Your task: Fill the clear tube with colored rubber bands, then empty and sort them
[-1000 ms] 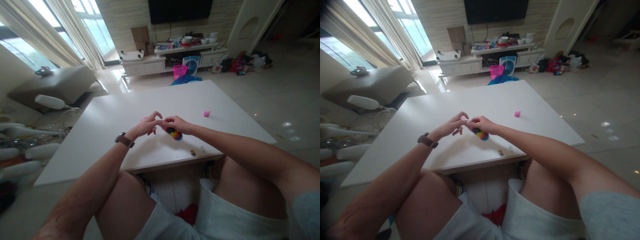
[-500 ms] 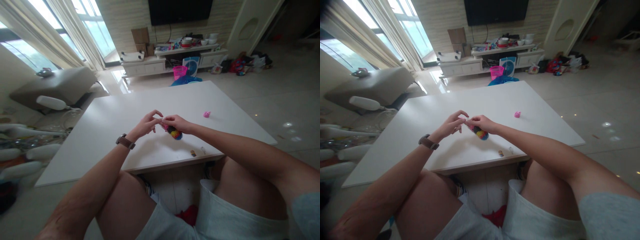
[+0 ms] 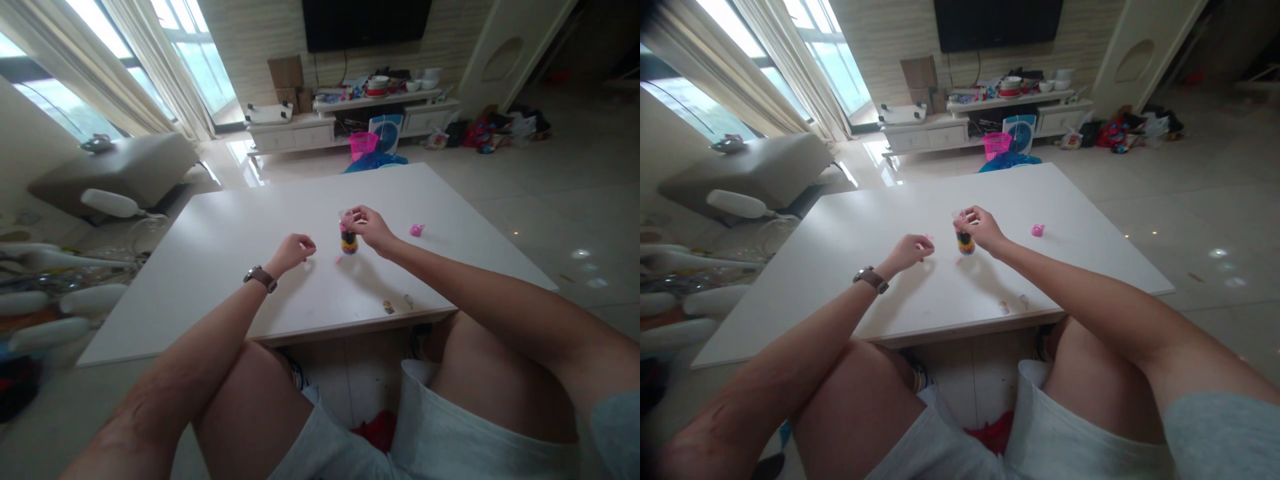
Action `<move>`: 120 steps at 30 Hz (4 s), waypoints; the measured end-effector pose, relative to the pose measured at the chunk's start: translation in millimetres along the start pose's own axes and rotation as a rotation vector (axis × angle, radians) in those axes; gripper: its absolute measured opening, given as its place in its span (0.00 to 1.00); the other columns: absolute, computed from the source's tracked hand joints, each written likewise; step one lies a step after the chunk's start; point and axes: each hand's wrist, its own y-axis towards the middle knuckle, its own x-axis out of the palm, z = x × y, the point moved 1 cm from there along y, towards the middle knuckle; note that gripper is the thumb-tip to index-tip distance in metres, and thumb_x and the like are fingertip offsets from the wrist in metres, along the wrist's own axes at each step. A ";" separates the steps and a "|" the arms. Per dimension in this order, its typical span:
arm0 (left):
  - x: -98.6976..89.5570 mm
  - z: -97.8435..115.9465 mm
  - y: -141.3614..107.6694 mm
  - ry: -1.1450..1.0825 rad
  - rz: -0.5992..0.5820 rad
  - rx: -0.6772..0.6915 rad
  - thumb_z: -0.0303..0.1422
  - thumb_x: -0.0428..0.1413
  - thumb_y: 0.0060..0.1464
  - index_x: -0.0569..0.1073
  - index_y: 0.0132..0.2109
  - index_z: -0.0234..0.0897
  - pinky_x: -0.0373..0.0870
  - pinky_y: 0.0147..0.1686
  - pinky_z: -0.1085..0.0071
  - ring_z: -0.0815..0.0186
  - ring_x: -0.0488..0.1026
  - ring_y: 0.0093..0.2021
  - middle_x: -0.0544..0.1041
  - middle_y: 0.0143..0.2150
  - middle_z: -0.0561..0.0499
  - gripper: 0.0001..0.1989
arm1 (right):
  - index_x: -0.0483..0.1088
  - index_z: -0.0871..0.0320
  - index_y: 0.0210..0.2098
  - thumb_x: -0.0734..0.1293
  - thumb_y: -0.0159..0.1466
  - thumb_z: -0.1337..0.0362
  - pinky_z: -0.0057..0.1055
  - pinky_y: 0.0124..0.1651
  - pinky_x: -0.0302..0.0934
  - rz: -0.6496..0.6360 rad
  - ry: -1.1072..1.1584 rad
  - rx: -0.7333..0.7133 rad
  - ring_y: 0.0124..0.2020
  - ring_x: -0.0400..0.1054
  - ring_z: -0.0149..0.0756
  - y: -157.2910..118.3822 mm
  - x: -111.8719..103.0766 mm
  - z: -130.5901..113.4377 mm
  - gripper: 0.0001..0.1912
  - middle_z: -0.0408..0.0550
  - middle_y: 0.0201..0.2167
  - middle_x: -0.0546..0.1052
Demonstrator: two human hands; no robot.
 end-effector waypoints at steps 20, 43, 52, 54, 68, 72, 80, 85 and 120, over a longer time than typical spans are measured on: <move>28.3 -18.2 18.4 0.576 0.038 -0.099 0.30 0.54 0.59 0.81 0.39 0.35 0.70 0.41 0.69 0.60 0.79 0.42 0.83 0.41 0.42 0.10 | 0.70 0.55 0.38 0.79 0.53 0.47 0.38 0.44 0.70 0.022 -0.051 -0.114 0.35 0.74 0.37 2.8 -14.7 -11.4 0.24 0.44 0.33 0.76; -36.7 -77.0 23.3 0.430 0.029 -0.180 0.31 0.65 0.43 0.82 0.44 0.34 0.72 0.41 0.69 0.61 0.77 0.38 0.82 0.41 0.44 0.18 | 0.71 0.56 0.37 0.78 0.54 0.51 0.40 0.44 0.70 -0.037 -0.060 -0.105 0.34 0.73 0.38 0.2 -13.6 -8.0 0.21 0.44 0.32 0.75; -32.1 -75.6 23.1 0.415 0.083 -0.224 0.31 0.64 0.44 0.79 0.27 0.36 0.70 0.40 0.67 0.59 0.76 0.35 0.79 0.28 0.45 0.03 | 0.71 0.56 0.38 0.78 0.53 0.50 0.40 0.43 0.70 -0.047 -0.106 -0.080 0.36 0.74 0.39 -1.1 -12.4 -5.2 0.22 0.45 0.33 0.76; -31.3 -73.4 23.9 0.418 0.089 -0.234 0.30 0.65 0.44 0.78 0.26 0.36 0.70 0.42 0.65 0.57 0.76 0.37 0.79 0.31 0.44 0.04 | 0.71 0.56 0.38 0.78 0.53 0.50 0.39 0.43 0.70 -0.055 -0.117 -0.082 0.36 0.74 0.39 -0.9 -12.3 -3.8 0.21 0.45 0.33 0.76; -35.8 -20.8 13.3 0.148 -0.008 0.100 0.33 0.57 0.53 0.75 0.35 0.35 0.67 0.36 0.70 0.65 0.74 0.32 0.79 0.30 0.48 0.06 | 0.79 0.56 0.43 0.77 0.58 0.55 0.34 0.43 0.62 -0.211 -0.762 -0.234 0.37 0.73 0.39 -11.4 -11.3 -3.8 0.17 0.48 0.38 0.80; -24.7 -3.4 6.8 0.062 -0.074 0.160 0.33 0.57 0.54 0.75 0.36 0.34 0.69 0.36 0.70 0.65 0.75 0.32 0.80 0.31 0.48 0.06 | 0.81 0.54 0.47 0.77 0.60 0.53 0.36 0.47 0.60 -0.268 -0.976 -0.274 0.43 0.74 0.43 -14.1 -7.1 -1.6 0.19 0.51 0.45 0.81; -3.1 21.6 -2.0 0.071 -0.171 0.256 0.29 0.56 0.55 0.76 0.37 0.35 0.68 0.35 0.71 0.66 0.75 0.33 0.80 0.32 0.49 0.04 | 0.80 0.51 0.52 0.76 0.62 0.53 0.39 0.52 0.56 -0.360 -1.108 -0.328 0.46 0.74 0.45 -12.9 -1.7 6.6 0.20 0.51 0.46 0.79; 4.6 29.9 -4.9 0.102 -0.171 0.253 0.31 0.56 0.57 0.77 0.37 0.36 0.68 0.36 0.70 0.65 0.75 0.33 0.80 0.31 0.50 0.05 | 0.80 0.50 0.52 0.75 0.63 0.53 0.38 0.51 0.55 -0.396 -1.093 -0.339 0.45 0.74 0.44 -15.6 1.4 5.8 0.19 0.50 0.45 0.79; 17.1 41.4 -12.2 -0.275 0.035 0.095 0.42 0.71 0.43 0.81 0.32 0.34 0.73 0.34 0.67 0.61 0.79 0.33 0.83 0.30 0.47 0.16 | 0.82 0.55 0.44 0.78 0.59 0.53 0.30 0.39 0.58 -0.321 -0.881 -0.267 0.36 0.71 0.36 -23.5 10.4 -2.1 0.17 0.47 0.38 0.80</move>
